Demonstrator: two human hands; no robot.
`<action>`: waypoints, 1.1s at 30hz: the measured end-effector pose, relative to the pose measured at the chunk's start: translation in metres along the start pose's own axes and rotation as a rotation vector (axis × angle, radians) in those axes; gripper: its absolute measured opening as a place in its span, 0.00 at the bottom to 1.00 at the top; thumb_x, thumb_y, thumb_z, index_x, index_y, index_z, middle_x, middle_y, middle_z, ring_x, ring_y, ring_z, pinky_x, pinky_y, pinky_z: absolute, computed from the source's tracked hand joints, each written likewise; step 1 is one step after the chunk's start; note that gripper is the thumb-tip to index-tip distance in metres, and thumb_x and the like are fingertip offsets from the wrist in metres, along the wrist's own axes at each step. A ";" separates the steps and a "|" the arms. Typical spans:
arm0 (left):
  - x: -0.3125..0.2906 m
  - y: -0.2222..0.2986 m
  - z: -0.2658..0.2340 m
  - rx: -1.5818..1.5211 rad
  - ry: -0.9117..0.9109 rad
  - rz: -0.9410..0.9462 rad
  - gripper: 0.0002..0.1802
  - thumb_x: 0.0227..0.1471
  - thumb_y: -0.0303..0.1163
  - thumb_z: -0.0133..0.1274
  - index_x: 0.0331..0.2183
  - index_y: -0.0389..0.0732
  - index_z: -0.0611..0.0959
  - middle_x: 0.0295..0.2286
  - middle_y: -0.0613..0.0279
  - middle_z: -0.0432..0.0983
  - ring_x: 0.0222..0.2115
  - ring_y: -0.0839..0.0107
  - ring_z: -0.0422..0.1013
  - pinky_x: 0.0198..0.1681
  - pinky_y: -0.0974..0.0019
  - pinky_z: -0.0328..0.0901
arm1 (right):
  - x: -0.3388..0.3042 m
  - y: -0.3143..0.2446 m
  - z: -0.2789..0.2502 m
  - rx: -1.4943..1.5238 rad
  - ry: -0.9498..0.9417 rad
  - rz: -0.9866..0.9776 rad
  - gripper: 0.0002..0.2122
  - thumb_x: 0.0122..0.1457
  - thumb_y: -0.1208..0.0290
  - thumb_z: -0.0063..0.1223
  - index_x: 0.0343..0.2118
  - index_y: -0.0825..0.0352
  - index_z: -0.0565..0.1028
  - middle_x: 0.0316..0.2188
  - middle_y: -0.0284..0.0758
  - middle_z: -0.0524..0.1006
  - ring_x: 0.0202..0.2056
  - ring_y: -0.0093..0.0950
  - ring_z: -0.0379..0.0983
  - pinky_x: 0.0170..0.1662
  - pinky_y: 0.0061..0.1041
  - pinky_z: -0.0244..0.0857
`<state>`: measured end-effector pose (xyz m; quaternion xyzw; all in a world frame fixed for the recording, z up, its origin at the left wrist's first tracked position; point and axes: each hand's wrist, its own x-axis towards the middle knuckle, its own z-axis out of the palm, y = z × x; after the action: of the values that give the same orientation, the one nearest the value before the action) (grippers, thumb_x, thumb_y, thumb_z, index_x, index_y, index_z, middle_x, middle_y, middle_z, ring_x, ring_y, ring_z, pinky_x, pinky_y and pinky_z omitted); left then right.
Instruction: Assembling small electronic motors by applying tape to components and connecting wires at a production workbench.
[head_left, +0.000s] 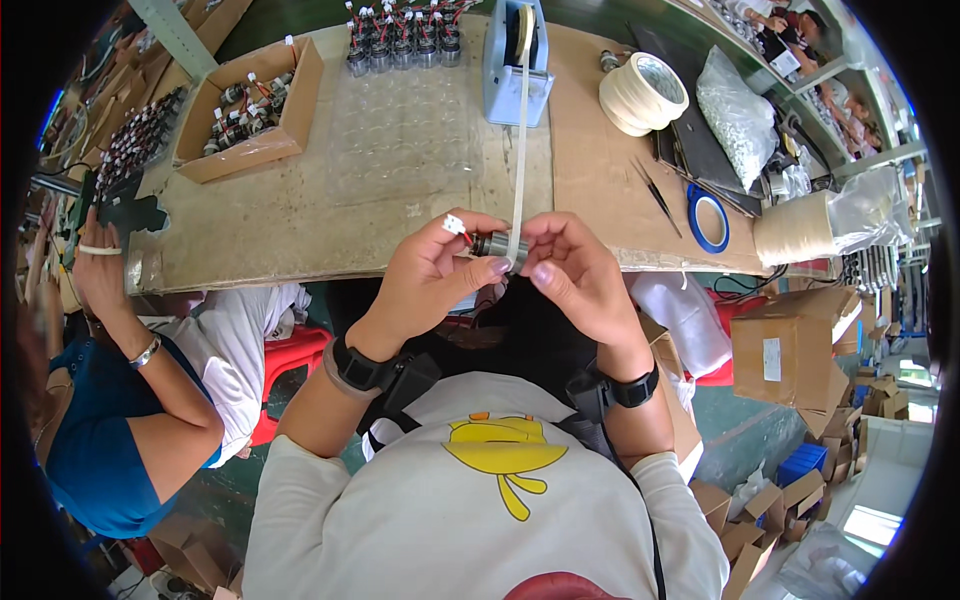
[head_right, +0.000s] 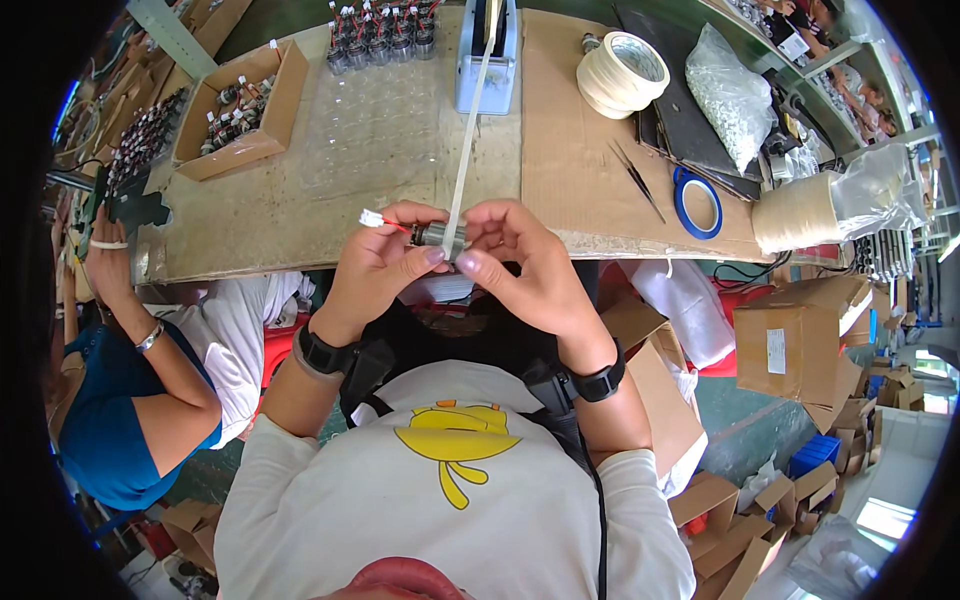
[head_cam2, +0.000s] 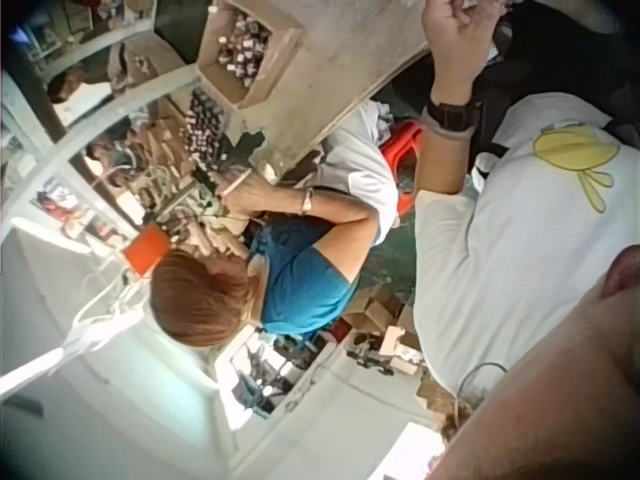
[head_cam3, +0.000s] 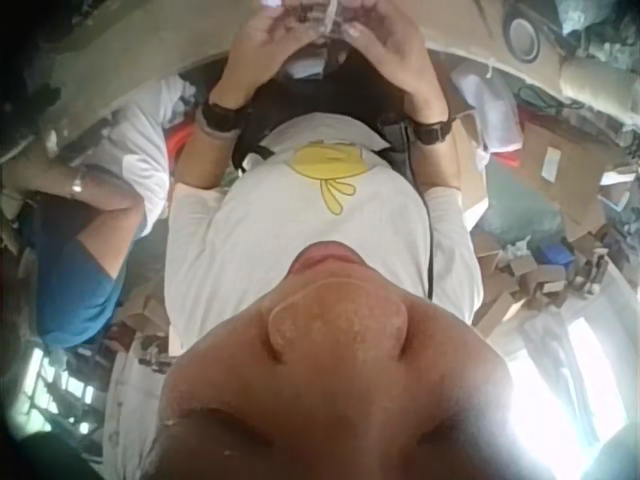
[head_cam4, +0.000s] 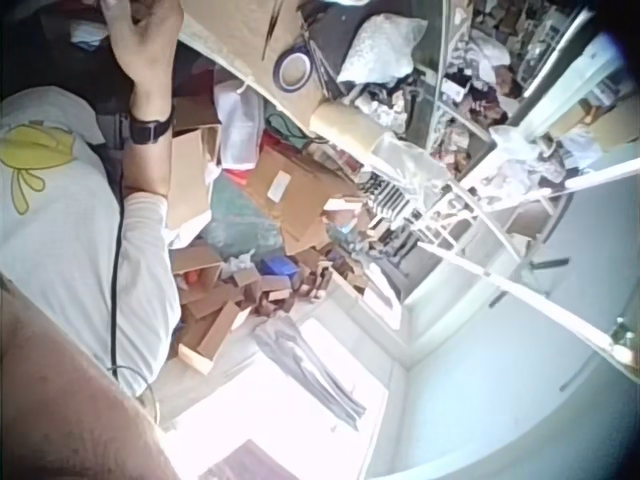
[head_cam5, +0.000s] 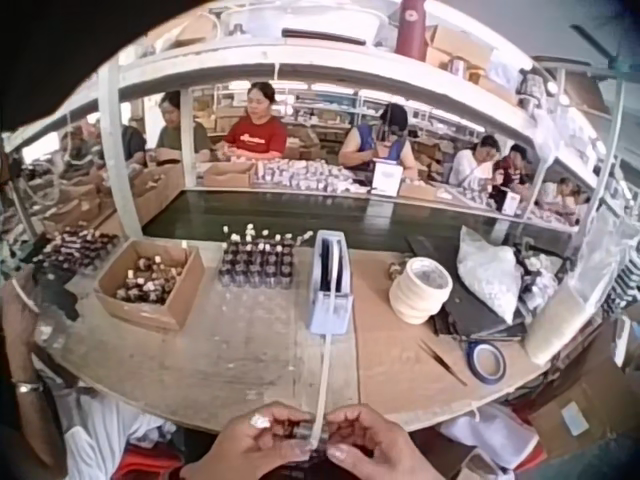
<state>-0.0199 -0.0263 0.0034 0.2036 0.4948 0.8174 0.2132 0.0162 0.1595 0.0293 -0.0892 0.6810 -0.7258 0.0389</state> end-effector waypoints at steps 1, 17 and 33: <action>0.001 -0.001 0.000 0.084 0.000 0.039 0.17 0.48 0.21 0.51 0.43 0.33 0.69 0.37 0.59 0.68 0.36 0.74 0.68 0.39 0.71 0.67 | 0.000 0.004 -0.004 0.035 -0.039 0.057 0.16 0.49 0.82 0.54 0.41 0.71 0.66 0.36 0.33 0.70 0.39 0.22 0.67 0.45 0.23 0.63; 0.024 -0.007 -0.004 0.046 0.019 -0.233 0.21 0.48 0.20 0.50 0.46 0.34 0.68 0.37 0.59 0.71 0.36 0.74 0.70 0.40 0.73 0.65 | 0.020 0.019 -0.013 -0.135 0.060 -0.080 0.15 0.50 0.80 0.53 0.42 0.70 0.67 0.37 0.32 0.70 0.42 0.22 0.65 0.48 0.24 0.59; 0.034 -0.002 -0.009 0.470 0.109 -0.109 0.18 0.47 0.22 0.52 0.43 0.34 0.72 0.32 0.63 0.73 0.30 0.80 0.70 0.34 0.76 0.65 | 0.055 0.017 -0.039 0.257 -0.135 0.108 0.06 0.54 0.76 0.49 0.35 0.68 0.69 0.33 0.30 0.72 0.38 0.19 0.66 0.43 0.18 0.58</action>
<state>-0.0531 -0.0134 0.0022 0.1763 0.6923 0.6769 0.1770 -0.0458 0.1871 0.0141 -0.0953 0.5823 -0.7961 0.1346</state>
